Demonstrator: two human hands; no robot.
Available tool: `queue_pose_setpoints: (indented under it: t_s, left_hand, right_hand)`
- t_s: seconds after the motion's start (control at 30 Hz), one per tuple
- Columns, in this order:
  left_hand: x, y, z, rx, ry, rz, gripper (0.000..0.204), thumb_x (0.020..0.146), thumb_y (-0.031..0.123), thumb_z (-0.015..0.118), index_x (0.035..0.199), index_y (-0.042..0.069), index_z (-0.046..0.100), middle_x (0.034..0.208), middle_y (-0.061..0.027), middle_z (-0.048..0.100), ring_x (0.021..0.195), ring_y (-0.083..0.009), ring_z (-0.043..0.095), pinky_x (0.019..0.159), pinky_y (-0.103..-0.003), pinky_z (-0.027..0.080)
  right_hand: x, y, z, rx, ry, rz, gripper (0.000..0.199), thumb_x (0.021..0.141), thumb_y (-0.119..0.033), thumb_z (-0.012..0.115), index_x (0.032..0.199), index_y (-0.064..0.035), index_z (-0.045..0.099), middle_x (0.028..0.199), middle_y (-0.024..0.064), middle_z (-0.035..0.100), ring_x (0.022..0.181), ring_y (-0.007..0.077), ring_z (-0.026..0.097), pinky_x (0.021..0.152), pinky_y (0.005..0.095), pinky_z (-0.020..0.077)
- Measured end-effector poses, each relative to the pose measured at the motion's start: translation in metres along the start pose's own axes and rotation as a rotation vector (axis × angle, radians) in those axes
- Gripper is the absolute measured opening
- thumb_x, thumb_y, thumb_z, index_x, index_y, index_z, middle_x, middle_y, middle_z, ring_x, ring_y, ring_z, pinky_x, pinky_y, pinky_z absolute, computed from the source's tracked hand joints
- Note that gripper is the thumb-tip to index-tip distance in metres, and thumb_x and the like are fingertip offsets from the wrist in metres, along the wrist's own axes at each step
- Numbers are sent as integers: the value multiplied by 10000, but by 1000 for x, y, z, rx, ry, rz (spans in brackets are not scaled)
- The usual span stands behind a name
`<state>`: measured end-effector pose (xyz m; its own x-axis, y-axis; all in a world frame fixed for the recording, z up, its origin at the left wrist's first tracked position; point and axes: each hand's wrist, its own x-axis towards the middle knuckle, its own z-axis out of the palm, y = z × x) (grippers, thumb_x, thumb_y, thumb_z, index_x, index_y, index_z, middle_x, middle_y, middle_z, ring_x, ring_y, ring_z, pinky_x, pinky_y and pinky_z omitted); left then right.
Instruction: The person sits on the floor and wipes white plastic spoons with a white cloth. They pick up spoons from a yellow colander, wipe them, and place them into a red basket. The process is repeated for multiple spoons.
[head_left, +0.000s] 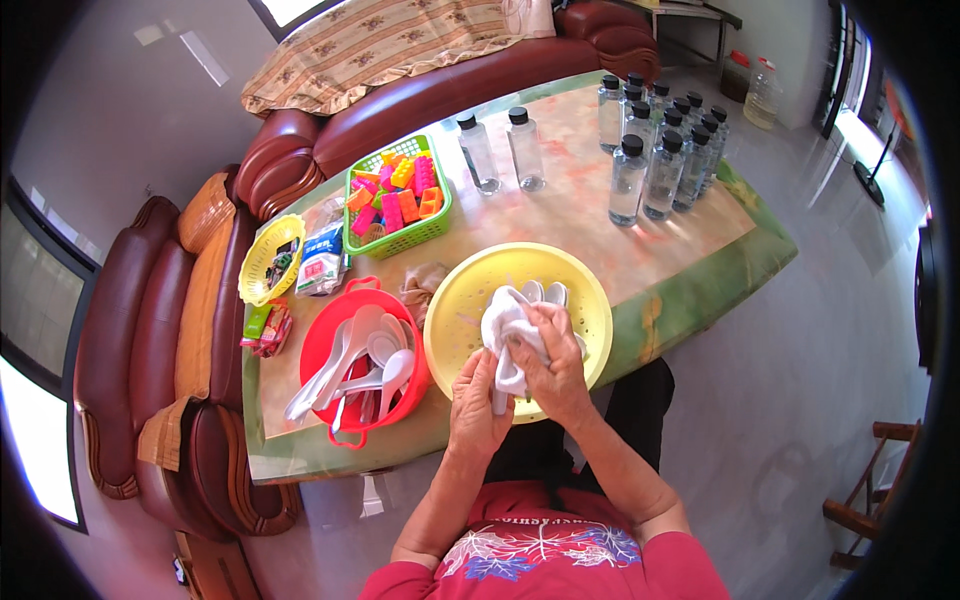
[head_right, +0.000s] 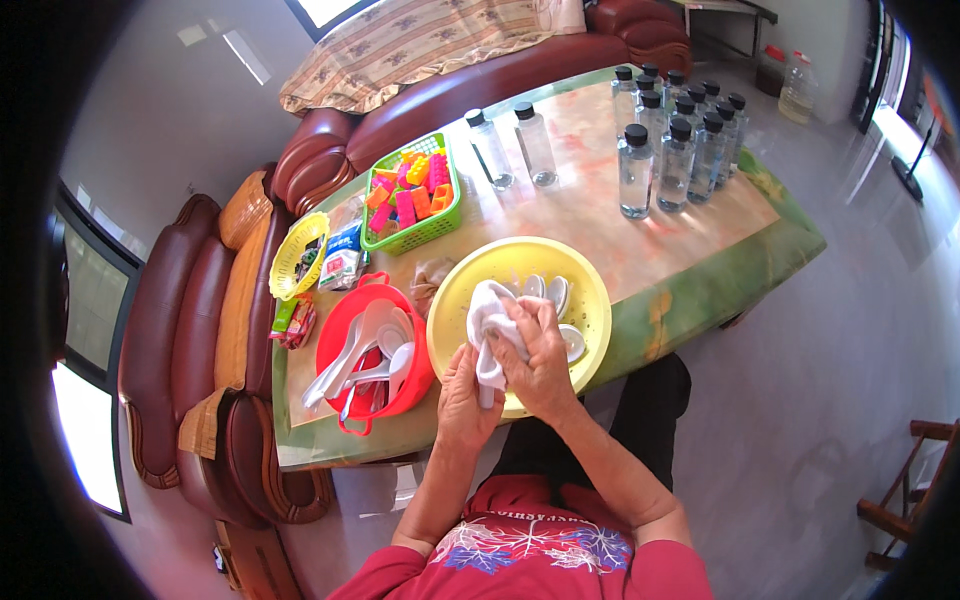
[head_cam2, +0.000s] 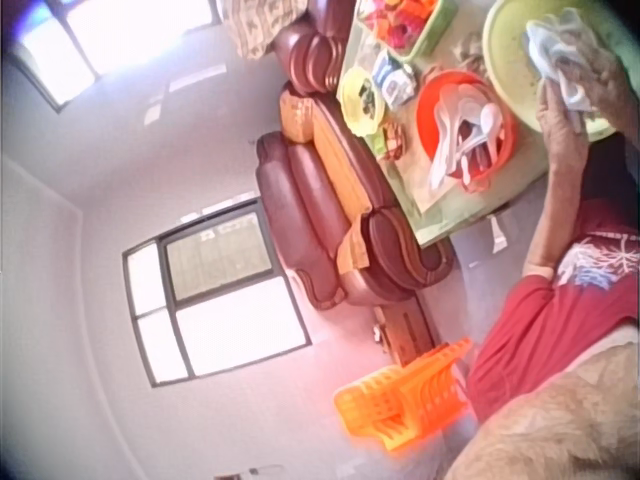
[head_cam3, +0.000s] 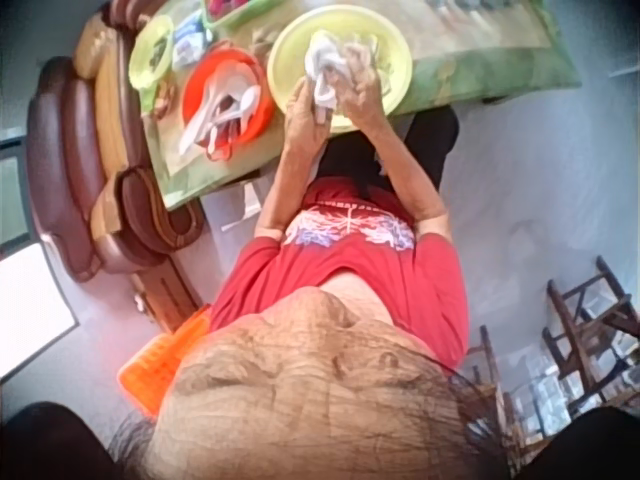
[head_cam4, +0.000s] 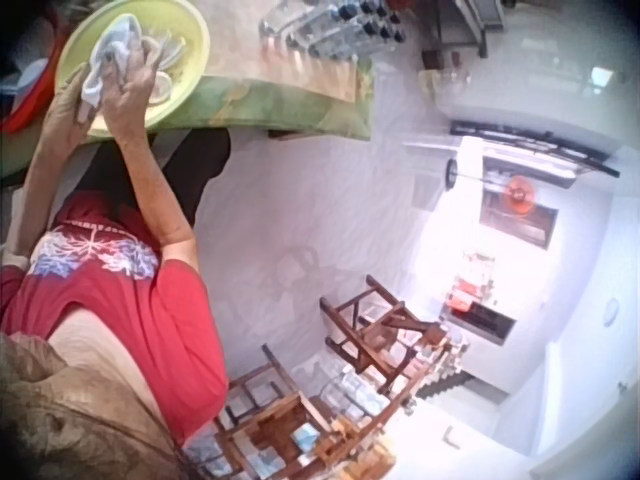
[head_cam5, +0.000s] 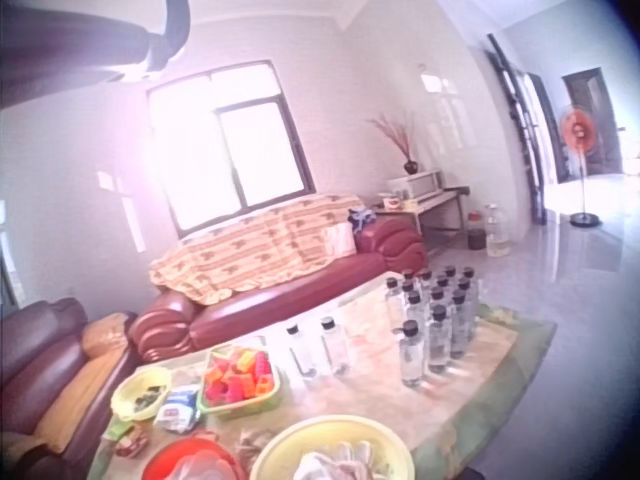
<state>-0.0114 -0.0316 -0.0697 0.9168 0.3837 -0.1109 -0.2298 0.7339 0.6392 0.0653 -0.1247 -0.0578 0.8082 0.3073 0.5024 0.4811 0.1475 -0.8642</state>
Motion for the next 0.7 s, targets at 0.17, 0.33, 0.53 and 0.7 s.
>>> queue_pose_setpoints:
  t_s: [0.17,0.33,0.53,0.7]
  left_hand:
    - [3,3,0,-130,107,-31,255,957,226,481,1141,58,537,1013,-58,627,924,-161,611,804,-311,517]
    - [2,10,-3,-136,48,-63,323,950,330,479,1088,46,551,883,-88,633,833,-205,621,727,-348,528]
    - [-11,1,0,-14,24,33,230,929,155,531,1113,24,574,985,-88,645,896,-182,633,790,-320,529]
    - [-18,7,-4,170,-88,52,182,928,127,529,1049,32,626,977,-67,648,884,-151,624,791,-310,519]
  right_hand:
    - [-27,-14,8,-319,-32,-222,438,733,-91,686,1156,-10,601,1089,184,461,964,317,499,812,373,450]
    - [-45,-17,5,-378,-71,-365,406,719,-83,684,1116,-18,629,1027,157,514,893,301,528,730,365,478]
    - [-10,-34,-4,-458,21,-344,406,684,-76,678,1085,-22,636,979,138,527,858,306,530,717,389,469]
    - [22,-24,-23,-18,-45,-14,195,792,-64,618,963,29,610,937,142,512,868,273,533,753,328,441]
